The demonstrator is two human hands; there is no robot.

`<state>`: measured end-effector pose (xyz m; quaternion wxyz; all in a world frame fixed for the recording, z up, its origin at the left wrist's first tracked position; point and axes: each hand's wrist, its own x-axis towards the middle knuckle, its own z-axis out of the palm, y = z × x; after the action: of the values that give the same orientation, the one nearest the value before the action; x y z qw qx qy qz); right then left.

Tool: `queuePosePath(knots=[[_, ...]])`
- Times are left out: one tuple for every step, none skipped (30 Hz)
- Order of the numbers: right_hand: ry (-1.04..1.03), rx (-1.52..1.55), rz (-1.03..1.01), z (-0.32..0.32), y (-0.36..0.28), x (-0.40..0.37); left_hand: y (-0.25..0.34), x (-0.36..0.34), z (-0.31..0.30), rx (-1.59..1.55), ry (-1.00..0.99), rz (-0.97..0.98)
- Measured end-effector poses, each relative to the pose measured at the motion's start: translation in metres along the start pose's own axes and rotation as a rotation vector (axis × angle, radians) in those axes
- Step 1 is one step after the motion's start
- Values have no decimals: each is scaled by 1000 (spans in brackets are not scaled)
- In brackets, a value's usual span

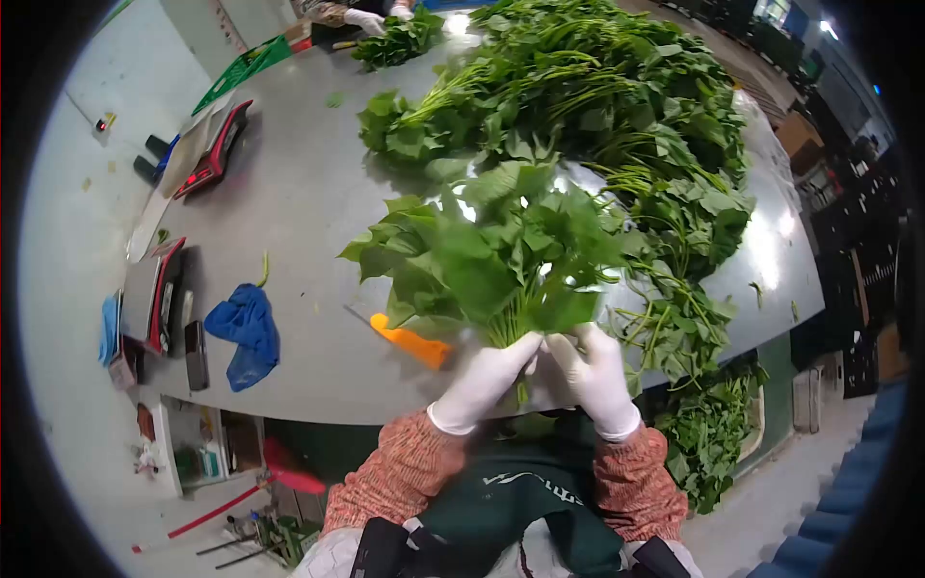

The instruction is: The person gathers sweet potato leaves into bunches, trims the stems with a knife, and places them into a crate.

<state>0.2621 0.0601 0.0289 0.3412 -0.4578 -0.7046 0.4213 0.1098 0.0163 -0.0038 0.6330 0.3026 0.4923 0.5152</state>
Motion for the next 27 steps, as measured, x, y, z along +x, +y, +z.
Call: queuePosePath(knots=[[-87,-10,127,-1,-7,4,-6,2,3,29,13,33],[-45,135,132,3,1,8,-6,1,5,52,-4,49],[-6,282,132,9,13,14,-4,-1,5,74,-17,66],[-23,285,78,8,16,17,0,-2,5,95,-26,84],[-23,355,110,7,15,18,4,-2,7,50,-39,46],[-25,423,143,7,12,18,8,-3,9,3,-52,7],[-28,492,179,6,8,18,13,-5,11,-44,-63,-35],[-129,498,189,-4,2,19,20,-9,12,-174,-101,-143],[-140,647,252,-5,6,20,22,-8,11,-191,-169,-139],[-150,796,316,-4,10,20,24,-6,9,-208,-236,-137],[-159,945,380,-4,11,21,29,-3,10,-225,-304,-132],[-187,971,392,-7,8,19,35,-3,14,-220,-302,-182],[-181,879,378,-7,6,19,31,0,13,-204,-317,-175],[-175,786,361,-6,4,19,24,4,9,-187,-333,-165],[-174,626,334,-8,2,17,19,6,8,-169,-348,-155],[-171,465,310,-10,-1,16,17,5,14,-169,-290,-90],[-60,-5,126,-12,-6,12,20,4,18,-151,-234,-109],[69,-221,-89,-16,-15,8,25,2,22,-133,-177,-128],[196,-435,-301,-20,-25,5,27,0,24,-114,-120,-151],[232,-227,-252,-22,-38,1,25,3,19,-131,-145,-207],[259,-197,-252,-21,-42,1,17,6,15,-76,-138,-129],[289,-167,-251,-21,-46,6,15,8,16,-21,-135,-49],[321,-138,-250,-22,-49,10,14,9,19,35,-135,31],[251,-56,-217,-21,-46,15,16,6,25,93,-94,145],[231,-46,-230,-18,-43,20,15,5,28,-21,-81,84],[268,0,-234,-17,-38,19,14,4,31,-136,-64,22],[299,45,-240,-17,-35,18,13,3,32,-253,-41,-37]])
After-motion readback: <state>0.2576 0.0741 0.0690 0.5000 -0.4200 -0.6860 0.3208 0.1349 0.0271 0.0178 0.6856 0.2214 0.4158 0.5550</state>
